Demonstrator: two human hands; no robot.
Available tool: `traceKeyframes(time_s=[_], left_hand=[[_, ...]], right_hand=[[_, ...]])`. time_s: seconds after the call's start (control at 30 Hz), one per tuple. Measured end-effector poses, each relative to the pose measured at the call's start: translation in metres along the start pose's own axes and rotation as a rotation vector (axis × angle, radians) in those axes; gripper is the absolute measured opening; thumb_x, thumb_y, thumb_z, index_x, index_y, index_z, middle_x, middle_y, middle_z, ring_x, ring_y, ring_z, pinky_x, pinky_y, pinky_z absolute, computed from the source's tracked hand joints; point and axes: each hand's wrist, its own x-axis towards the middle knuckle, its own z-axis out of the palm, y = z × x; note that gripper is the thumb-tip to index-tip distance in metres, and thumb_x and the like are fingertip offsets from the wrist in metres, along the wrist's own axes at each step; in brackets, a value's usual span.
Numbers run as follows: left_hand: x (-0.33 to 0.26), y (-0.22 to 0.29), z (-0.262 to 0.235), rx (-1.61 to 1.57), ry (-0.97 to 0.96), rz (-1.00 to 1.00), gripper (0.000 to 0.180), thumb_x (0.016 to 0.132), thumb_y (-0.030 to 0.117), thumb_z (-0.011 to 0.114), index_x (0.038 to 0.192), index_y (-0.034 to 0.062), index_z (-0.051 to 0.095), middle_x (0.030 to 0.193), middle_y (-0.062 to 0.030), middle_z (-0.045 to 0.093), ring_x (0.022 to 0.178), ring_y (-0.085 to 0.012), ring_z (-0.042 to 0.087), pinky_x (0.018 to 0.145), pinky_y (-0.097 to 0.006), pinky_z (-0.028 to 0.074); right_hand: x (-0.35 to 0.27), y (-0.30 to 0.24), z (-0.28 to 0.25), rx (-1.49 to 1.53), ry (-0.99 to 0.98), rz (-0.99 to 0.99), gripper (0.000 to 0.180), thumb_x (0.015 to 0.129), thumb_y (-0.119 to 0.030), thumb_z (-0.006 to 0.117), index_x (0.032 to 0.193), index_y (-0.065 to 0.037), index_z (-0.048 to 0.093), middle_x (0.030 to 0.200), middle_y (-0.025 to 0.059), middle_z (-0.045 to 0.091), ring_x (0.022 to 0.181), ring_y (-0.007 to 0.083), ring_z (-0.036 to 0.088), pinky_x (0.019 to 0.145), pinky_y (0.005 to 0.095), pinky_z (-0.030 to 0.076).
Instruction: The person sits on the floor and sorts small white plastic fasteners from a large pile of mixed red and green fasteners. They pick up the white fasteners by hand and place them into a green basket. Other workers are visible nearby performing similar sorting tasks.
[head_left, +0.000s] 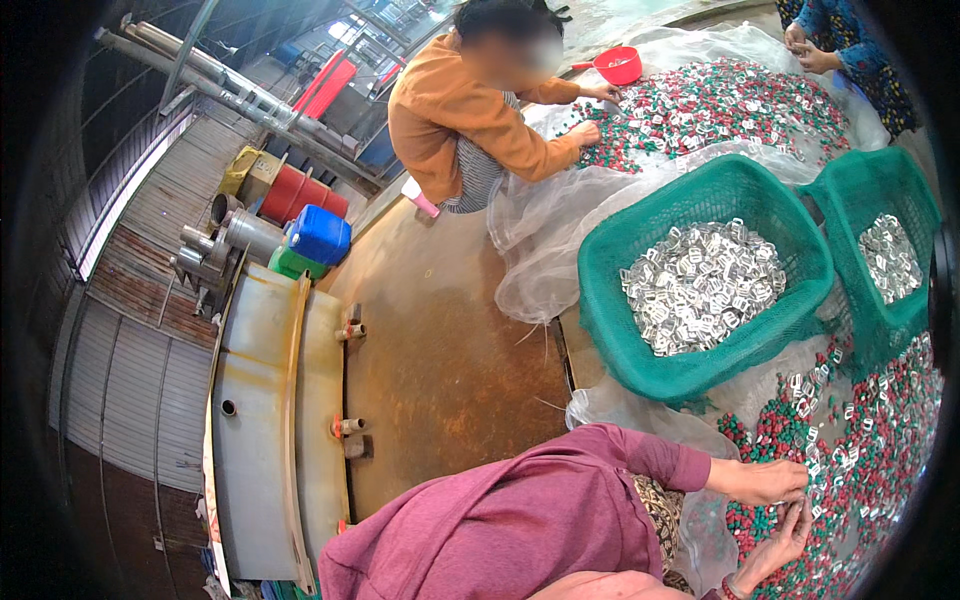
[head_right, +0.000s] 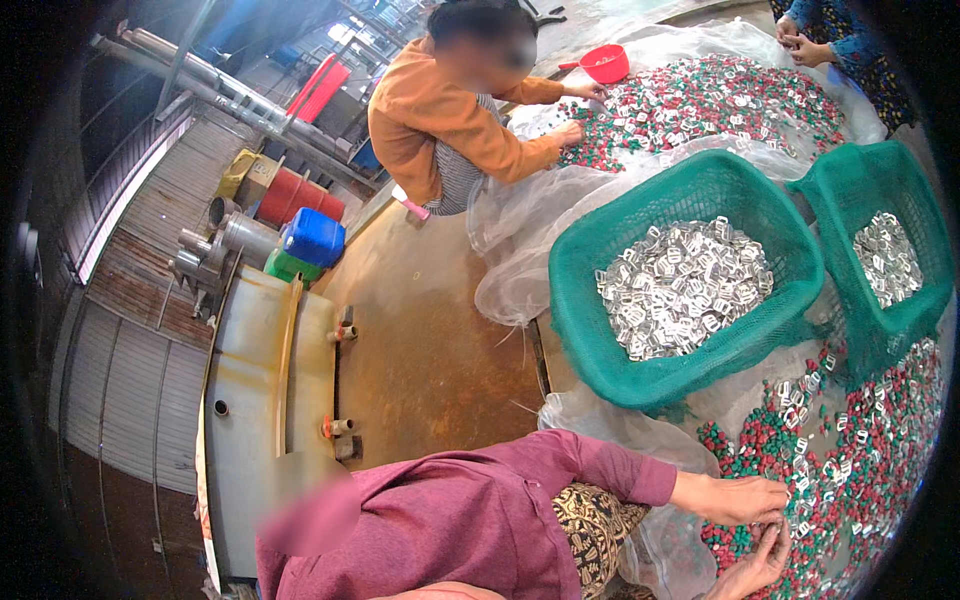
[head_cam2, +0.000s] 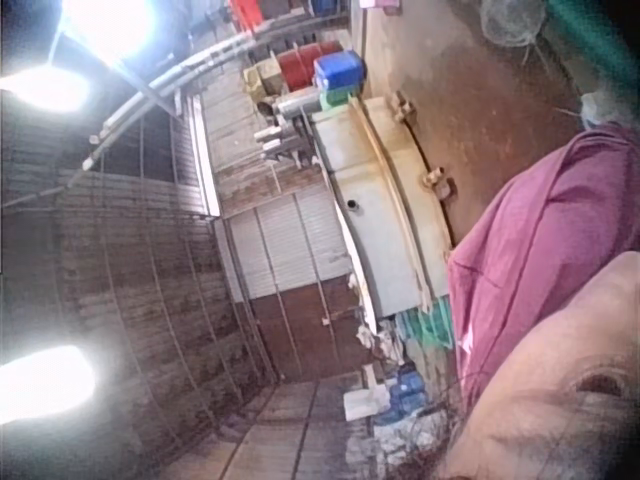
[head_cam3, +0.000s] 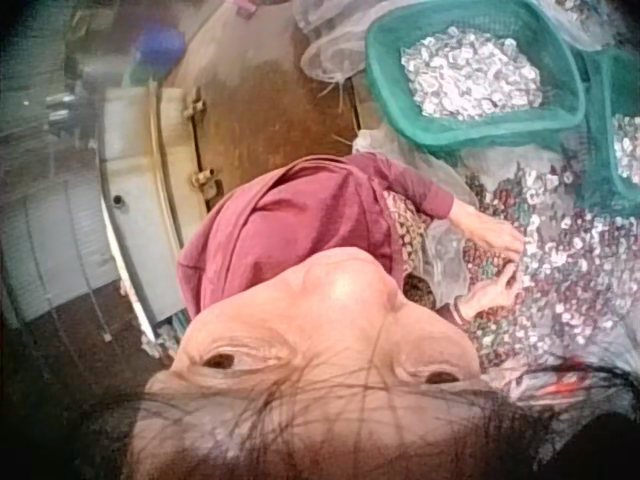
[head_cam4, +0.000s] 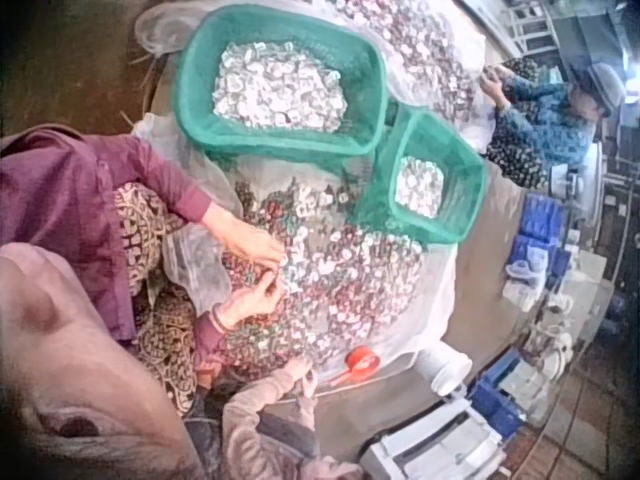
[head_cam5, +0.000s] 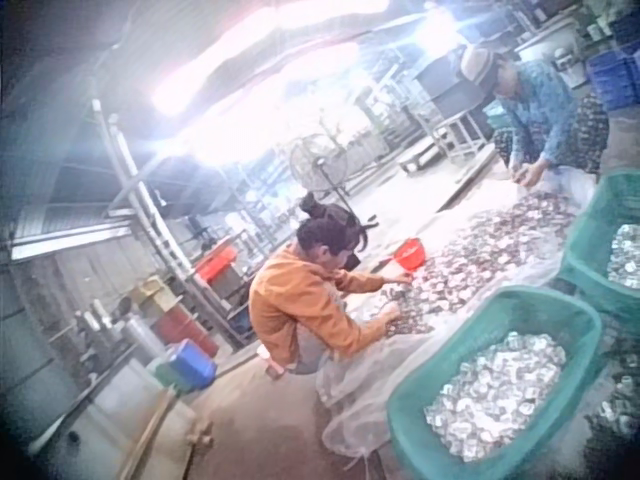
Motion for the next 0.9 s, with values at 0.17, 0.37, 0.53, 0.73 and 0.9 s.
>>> traceKeyframes(time_s=[0.17, 0.37, 0.53, 0.73, 0.9], left_hand=[[0.009, 0.000, 0.006, -0.126, -0.040, -0.018, 0.019, 0.081, 0.015, 0.058, 0.086, -0.0037, 0.055, 0.086, -0.0166, 0.053, 0.086, -0.0318, 0.052, 0.072, -0.042, 0.043], [0.006, 0.025, 0.003, -0.236, 0.064, -0.022, 0.018, 0.080, 0.013, 0.059, 0.087, -0.0036, 0.057, 0.084, -0.0156, 0.055, 0.087, -0.0318, 0.052, 0.075, -0.041, 0.043], [0.009, 0.024, 0.007, -0.261, 0.051, -0.015, 0.020, 0.081, 0.012, 0.058, 0.094, -0.0034, 0.054, 0.088, -0.0163, 0.050, 0.088, -0.0324, 0.049, 0.073, -0.041, 0.043], [0.004, 0.032, 0.006, -0.137, 0.052, 0.052, 0.021, 0.086, 0.015, 0.052, 0.098, -0.0027, 0.050, 0.090, -0.0159, 0.048, 0.086, -0.0322, 0.048, 0.071, -0.041, 0.042], [0.003, 0.011, 0.017, -0.302, -0.030, -0.246, 0.021, 0.086, 0.013, 0.049, 0.098, -0.0035, 0.051, 0.097, -0.0185, 0.050, 0.094, -0.0332, 0.050, 0.081, -0.042, 0.040]], right_hand=[[-0.002, -0.001, -0.007, -0.001, 0.014, -0.039, 0.030, 0.091, -0.013, 0.053, 0.113, 0.008, 0.054, 0.111, 0.0134, 0.057, 0.099, 0.0195, 0.057, 0.084, 0.0285, 0.049], [-0.004, -0.007, -0.008, -0.007, 0.092, -0.045, 0.028, 0.092, -0.012, 0.052, 0.111, 0.008, 0.055, 0.110, 0.0146, 0.058, 0.097, 0.0194, 0.058, 0.084, 0.0285, 0.049], [-0.004, -0.009, -0.008, -0.089, 0.121, -0.114, 0.028, 0.092, -0.013, 0.051, 0.111, 0.008, 0.055, 0.108, 0.0146, 0.058, 0.096, 0.0194, 0.058, 0.084, 0.0284, 0.049], [-0.006, -0.009, -0.006, 0.007, 0.185, -0.119, 0.028, 0.092, -0.014, 0.053, 0.109, 0.008, 0.056, 0.107, 0.0139, 0.059, 0.096, 0.0187, 0.058, 0.083, 0.0281, 0.049], [-0.014, -0.022, 0.006, -0.300, 0.154, -0.156, 0.029, 0.091, -0.014, 0.053, 0.111, 0.007, 0.055, 0.104, 0.0137, 0.060, 0.093, 0.0176, 0.059, 0.083, 0.0277, 0.049]])
